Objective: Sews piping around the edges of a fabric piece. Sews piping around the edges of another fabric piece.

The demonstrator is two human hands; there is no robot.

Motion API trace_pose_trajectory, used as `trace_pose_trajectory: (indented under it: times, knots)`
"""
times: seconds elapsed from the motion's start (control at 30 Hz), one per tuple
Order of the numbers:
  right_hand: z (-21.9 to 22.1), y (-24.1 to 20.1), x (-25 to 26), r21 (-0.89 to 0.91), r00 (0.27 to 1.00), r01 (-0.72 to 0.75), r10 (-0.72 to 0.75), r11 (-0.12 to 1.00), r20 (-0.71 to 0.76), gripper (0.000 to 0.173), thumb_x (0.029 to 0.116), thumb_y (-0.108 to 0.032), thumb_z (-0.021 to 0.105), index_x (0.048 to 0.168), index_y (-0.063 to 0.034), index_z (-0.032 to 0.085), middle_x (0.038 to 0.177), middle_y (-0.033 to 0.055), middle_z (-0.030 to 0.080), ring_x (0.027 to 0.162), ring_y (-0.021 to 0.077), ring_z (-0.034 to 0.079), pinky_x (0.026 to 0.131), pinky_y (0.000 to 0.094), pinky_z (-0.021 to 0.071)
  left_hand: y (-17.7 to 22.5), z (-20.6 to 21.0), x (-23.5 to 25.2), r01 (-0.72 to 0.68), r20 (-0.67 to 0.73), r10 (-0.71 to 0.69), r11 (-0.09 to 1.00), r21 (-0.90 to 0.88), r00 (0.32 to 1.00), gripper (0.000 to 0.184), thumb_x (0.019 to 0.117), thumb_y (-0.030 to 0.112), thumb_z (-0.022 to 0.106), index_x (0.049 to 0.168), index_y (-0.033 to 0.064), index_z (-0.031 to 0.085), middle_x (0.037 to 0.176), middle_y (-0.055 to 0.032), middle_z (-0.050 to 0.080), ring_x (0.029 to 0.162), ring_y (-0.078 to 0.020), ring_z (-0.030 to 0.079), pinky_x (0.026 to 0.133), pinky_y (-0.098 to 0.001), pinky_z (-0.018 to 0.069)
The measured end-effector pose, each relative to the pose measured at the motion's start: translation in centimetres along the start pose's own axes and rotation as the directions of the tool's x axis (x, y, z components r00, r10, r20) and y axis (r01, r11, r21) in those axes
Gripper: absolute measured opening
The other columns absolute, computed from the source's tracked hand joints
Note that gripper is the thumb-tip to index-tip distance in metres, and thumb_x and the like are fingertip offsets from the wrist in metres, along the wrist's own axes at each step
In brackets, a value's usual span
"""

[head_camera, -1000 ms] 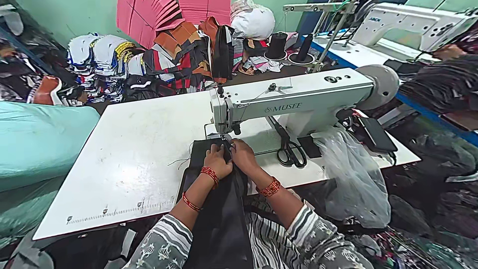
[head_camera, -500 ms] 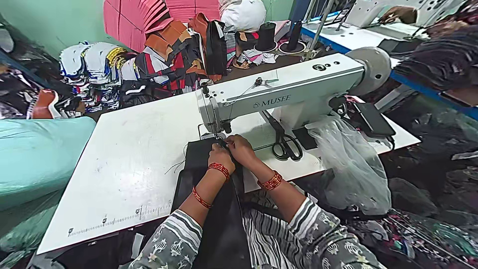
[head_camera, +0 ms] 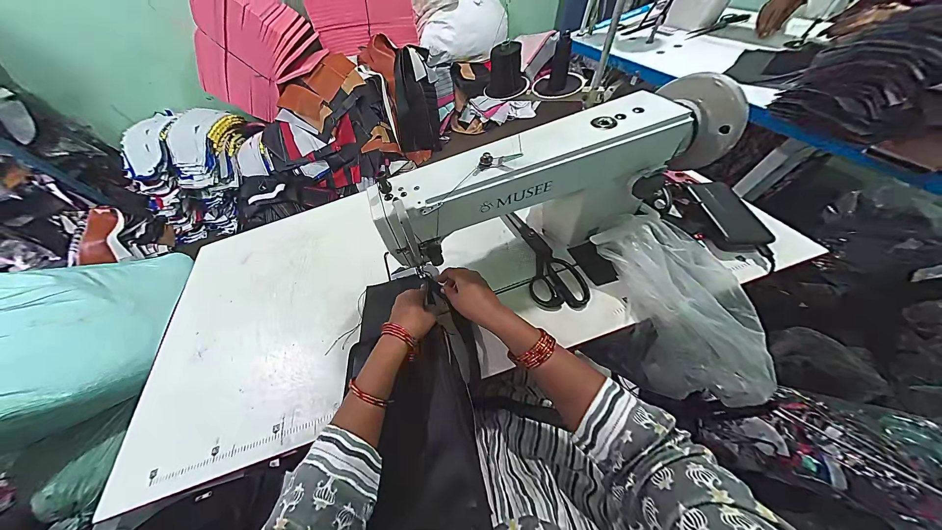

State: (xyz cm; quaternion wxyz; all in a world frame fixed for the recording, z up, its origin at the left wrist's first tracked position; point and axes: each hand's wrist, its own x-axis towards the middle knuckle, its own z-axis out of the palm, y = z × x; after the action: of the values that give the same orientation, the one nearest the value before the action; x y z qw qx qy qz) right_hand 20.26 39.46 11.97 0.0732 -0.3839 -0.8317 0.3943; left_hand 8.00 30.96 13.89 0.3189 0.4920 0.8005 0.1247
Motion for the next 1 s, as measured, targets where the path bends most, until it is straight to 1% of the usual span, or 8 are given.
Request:
trace_pose_trajectory:
  times: [0.07, 0.23, 0.33, 0.5, 0.73, 0.83, 0.93, 1.0]
  knots:
    - [0.2, 0.0, -0.2, 0.025, 1.0, -0.011, 0.011, 1.0, 0.009, 0.034, 0.1056, -0.01, 0.049, 0.134, 0.0039, 0.06, 0.129, 0.0227, 0.064, 0.125, 0.033, 0.059, 0.111, 0.0449, 0.0422, -2.0, -0.1, 0.7, -0.076, -0.038, 0.071, 0.985, -0.153, 0.997, 0.03, 0.0972, 0.011, 0.061, 0.119, -0.0093, 0.067, 0.114, -0.0246, 0.068, 0.109, -0.0319, 0.065, 0.098, -0.0495, 0.0476]
    - [0.7, -0.5, -0.5, 0.073, 0.997, -0.075, 0.075, 0.994, 0.007, 0.03, 0.104, -0.008, 0.052, 0.13, 0.0034, 0.063, 0.124, 0.0205, 0.067, 0.119, 0.029, 0.062, 0.106, 0.0428, 0.0454, -3.8, 0.0, 1.1, -0.14, -0.053, 0.13, 0.922, -0.36, 0.99, 0.038, 0.0974, 0.007, 0.059, 0.133, -0.0052, 0.063, 0.125, -0.0203, 0.07, 0.117, -0.0221, 0.067, 0.105, -0.0397, 0.0484]
    - [1.0, -0.5, -0.6, 0.078, 0.996, -0.092, 0.092, 0.993, 0.0, 0.029, 0.1036, -0.009, 0.053, 0.128, 0.0029, 0.064, 0.122, 0.0198, 0.067, 0.116, 0.0282, 0.063, 0.104, 0.0423, 0.0462, -2.2, 0.5, 0.6, -0.075, -0.093, 0.055, 0.97, -0.233, 0.994, 0.039, 0.0956, 0.013, 0.062, 0.13, -0.0047, 0.066, 0.119, -0.0206, 0.071, 0.111, -0.0261, 0.066, 0.101, -0.0442, 0.0484]
    - [1.0, -0.6, -0.6, 0.074, 0.995, -0.099, 0.1, 0.992, -0.014, 0.029, 0.1032, -0.008, 0.053, 0.128, 0.002, 0.064, 0.122, 0.0191, 0.068, 0.117, 0.0279, 0.063, 0.105, 0.0421, 0.0462, 1.0, 0.9, -0.5, 0.06, -0.025, -0.057, 0.987, 0.148, 0.998, 0.054, 0.104, 0.027, 0.054, 0.148, -0.0035, 0.049, 0.152, -0.0248, 0.047, 0.144, -0.0384, 0.042, 0.119, -0.047, 0.0329]
    - [1.0, -0.4, -0.6, 0.067, 0.997, -0.068, 0.07, 0.995, -0.019, 0.033, 0.1008, -0.002, 0.049, 0.132, -0.0016, 0.06, 0.108, 0.0152, 0.068, 0.101, 0.0252, 0.065, 0.093, 0.0415, 0.0504, 3.3, 1.2, -0.7, 0.094, 0.027, -0.107, 0.95, 0.297, 0.994, 0.043, 0.0996, 0.004, 0.053, 0.141, -0.0094, 0.051, 0.153, -0.0275, 0.041, 0.14, -0.0407, 0.046, 0.112, -0.0484, 0.0434]
    - [0.8, -0.3, -0.7, 0.072, 0.997, -0.064, 0.067, 0.995, -0.028, 0.032, 0.1027, -0.004, 0.048, 0.132, -0.0002, 0.06, 0.109, 0.0166, 0.069, 0.101, 0.0262, 0.066, 0.095, 0.0422, 0.0501, 1.7, 0.3, -0.2, 0.055, 0.013, -0.058, 0.984, 0.17, 0.998, 0.041, 0.1016, 0.015, 0.056, 0.136, -0.0086, 0.057, 0.145, -0.0265, 0.052, 0.137, -0.0375, 0.051, 0.115, -0.0487, 0.0399]
    - [0.9, -0.2, -0.8, 0.085, 0.996, -0.08, 0.083, 0.993, -0.022, 0.031, 0.1037, -0.007, 0.051, 0.132, 0.0011, 0.062, 0.114, 0.0175, 0.069, 0.107, 0.0266, 0.066, 0.099, 0.0418, 0.0488, -1.6, -0.4, 0.7, -0.064, -0.054, 0.058, 0.99, -0.128, 0.997, 0.03, 0.0995, 0.016, 0.062, 0.117, -0.0064, 0.07, 0.113, -0.0232, 0.07, 0.109, -0.0319, 0.066, 0.1, -0.0498, 0.0475]
    - [1.2, -0.4, -0.8, 0.097, 0.995, -0.091, 0.093, 0.991, -0.023, 0.031, 0.1031, -0.007, 0.052, 0.131, 0.0016, 0.063, 0.116, 0.0182, 0.069, 0.11, 0.0264, 0.065, 0.1, 0.0412, 0.0484, -2.9, -0.7, 1.0, -0.111, -0.054, 0.1, 0.957, -0.268, 0.993, 0.027, 0.0996, 0.011, 0.06, 0.12, -0.0033, 0.071, 0.109, -0.0183, 0.073, 0.101, -0.0229, 0.069, 0.096, -0.0434, 0.0503]
